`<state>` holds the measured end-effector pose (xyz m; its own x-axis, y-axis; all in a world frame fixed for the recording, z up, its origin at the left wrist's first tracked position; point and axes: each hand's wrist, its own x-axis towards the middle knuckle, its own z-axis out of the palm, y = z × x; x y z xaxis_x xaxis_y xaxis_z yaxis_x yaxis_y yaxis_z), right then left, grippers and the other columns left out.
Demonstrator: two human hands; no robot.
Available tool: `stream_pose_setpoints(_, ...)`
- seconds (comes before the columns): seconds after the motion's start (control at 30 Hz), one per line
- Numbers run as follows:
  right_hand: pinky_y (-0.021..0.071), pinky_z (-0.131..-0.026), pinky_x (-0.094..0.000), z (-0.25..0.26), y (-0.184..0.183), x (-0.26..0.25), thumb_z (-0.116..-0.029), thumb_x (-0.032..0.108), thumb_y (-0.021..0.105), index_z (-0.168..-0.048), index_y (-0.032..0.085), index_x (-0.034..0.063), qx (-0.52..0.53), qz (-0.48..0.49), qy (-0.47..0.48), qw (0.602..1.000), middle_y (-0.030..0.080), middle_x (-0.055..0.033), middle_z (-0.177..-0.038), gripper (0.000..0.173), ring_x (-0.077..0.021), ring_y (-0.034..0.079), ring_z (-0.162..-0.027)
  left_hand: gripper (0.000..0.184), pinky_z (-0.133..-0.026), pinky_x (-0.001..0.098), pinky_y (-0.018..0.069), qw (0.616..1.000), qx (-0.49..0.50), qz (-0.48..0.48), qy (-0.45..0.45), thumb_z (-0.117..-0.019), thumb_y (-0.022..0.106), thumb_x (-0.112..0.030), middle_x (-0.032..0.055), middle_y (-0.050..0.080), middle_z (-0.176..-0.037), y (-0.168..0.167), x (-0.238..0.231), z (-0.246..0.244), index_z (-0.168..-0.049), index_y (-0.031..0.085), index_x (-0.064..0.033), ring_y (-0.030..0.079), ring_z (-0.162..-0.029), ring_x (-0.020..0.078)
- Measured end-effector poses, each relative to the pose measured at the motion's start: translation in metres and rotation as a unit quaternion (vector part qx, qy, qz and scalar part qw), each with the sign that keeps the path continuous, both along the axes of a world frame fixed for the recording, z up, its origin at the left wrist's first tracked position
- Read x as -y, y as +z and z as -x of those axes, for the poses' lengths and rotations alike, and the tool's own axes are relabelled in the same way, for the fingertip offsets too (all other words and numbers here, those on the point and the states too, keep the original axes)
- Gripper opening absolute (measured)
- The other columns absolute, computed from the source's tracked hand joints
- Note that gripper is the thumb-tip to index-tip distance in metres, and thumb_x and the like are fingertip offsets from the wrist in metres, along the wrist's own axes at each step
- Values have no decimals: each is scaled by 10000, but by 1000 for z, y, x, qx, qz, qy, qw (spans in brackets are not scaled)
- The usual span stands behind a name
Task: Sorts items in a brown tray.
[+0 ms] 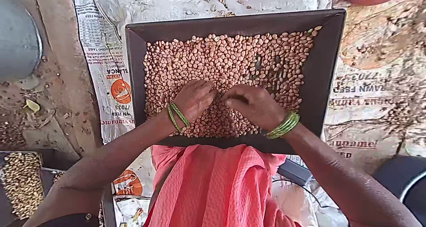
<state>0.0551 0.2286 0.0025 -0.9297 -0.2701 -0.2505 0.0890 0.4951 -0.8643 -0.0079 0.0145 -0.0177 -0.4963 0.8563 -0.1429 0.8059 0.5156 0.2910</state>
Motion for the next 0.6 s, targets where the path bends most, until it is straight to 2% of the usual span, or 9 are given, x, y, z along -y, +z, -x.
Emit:
stream_pose_setpoints(0.1, 566, -654, -433, -10, -17, 29, -962, 171, 649, -1009, 763, 70, -136, -96, 75, 983, 661, -111, -898, 159, -253, 666, -764, 160, -849, 484, 550, 999, 14, -10, -34, -938, 601, 47, 236, 677, -1017, 0, 1, 8, -1061, 702, 60, 683, -951, 408)
stream_pose_setpoints(0.17, 584, -650, -448, -13, -28, 43, -971, 193, 663, -993, 749, 64, -214, -171, 110, 955, 668, -135, -930, 156, -314, 692, -830, 129, -859, 486, 553, 998, 43, -31, -34, -938, 601, 62, 224, 661, -979, -3, 1, 14, -1026, 696, 53, 676, -936, 401)
stream_pose_setpoints(0.23, 592, -640, -444, -16, -36, 51, -955, 120, 671, -989, 729, 29, -259, -220, 132, 931, 685, -165, -991, 113, -353, 701, -873, 115, -843, 489, 559, 994, 91, -61, -20, -976, 595, 0, 218, 654, -952, -7, 3, 23, -983, 700, 48, 676, -919, 388)
stream_pose_setpoints(0.3, 589, -616, -429, -18, -40, 51, -931, 34, 640, -962, 719, 2, -276, -225, 131, 925, 678, -169, -941, 90, -351, 705, -859, 160, -834, 493, 558, 989, 123, -80, 27, -1001, 619, -97, 205, 663, -961, -4, 8, 34, -1001, 719, 28, 682, -917, 365)
stream_pose_setpoints(0.37, 607, -676, -454, -23, -38, 39, -972, 94, 628, -986, 734, -6, -232, -197, 114, 946, 701, -172, -945, 146, -340, 722, -875, 168, -843, 522, 567, 986, 105, -94, 93, -1002, 614, -102, 211, 677, -1017, 2, 18, 43, -1053, 725, 13, 693, -937, 369)
stream_pose_setpoints(0.43, 604, -713, -492, -30, -32, 16, -967, 168, 657, -978, 732, -12, -163, -175, 98, 966, 711, -178, -940, 196, -336, 728, -856, 181, -828, 531, 563, 982, 86, -93, 138, -1019, 585, -101, 214, 664, -1053, 10, 25, 45, -1097, 714, -1, 688, -928, 373)
stream_pose_setpoints(0.53, 569, -727, -577, -35, -14, -20, -951, 182, 701, -999, 721, -43, -33, -182, 79, 980, 701, -204, -920, 231, -364, 712, -827, 173, -808, 532, 570, 981, 103, -104, 130, -1016, 592, -103, 199, 672, -1067, 17, 24, 35, -1101, 719, -22, 695, -927, 363)
stream_pose_setpoints(0.57, 565, -693, -545, -34, -9, -30, -947, 180, 706, -987, 721, -26, -12, -177, 53, 983, 695, -174, -867, 211, -320, 694, -765, 167, -810, 523, 577, 981, 111, -112, 111, -1011, 601, -109, 191, 685, -1063, 15, 20, 28, -1085, 728, -28, 701, -932, 356)
stream_pose_setpoints(0.6, 537, -613, -455, -33, -6, -37, -952, 196, 692, -976, 715, 11, 0, -161, 19, 987, 661, -108, -782, 188, -227, 633, -658, 161, -802, 512, 582, 982, 113, -126, 87, -1005, 611, -108, 189, 690, -1034, 11, 15, 22, -1059, 737, -25, 702, -920, 355)
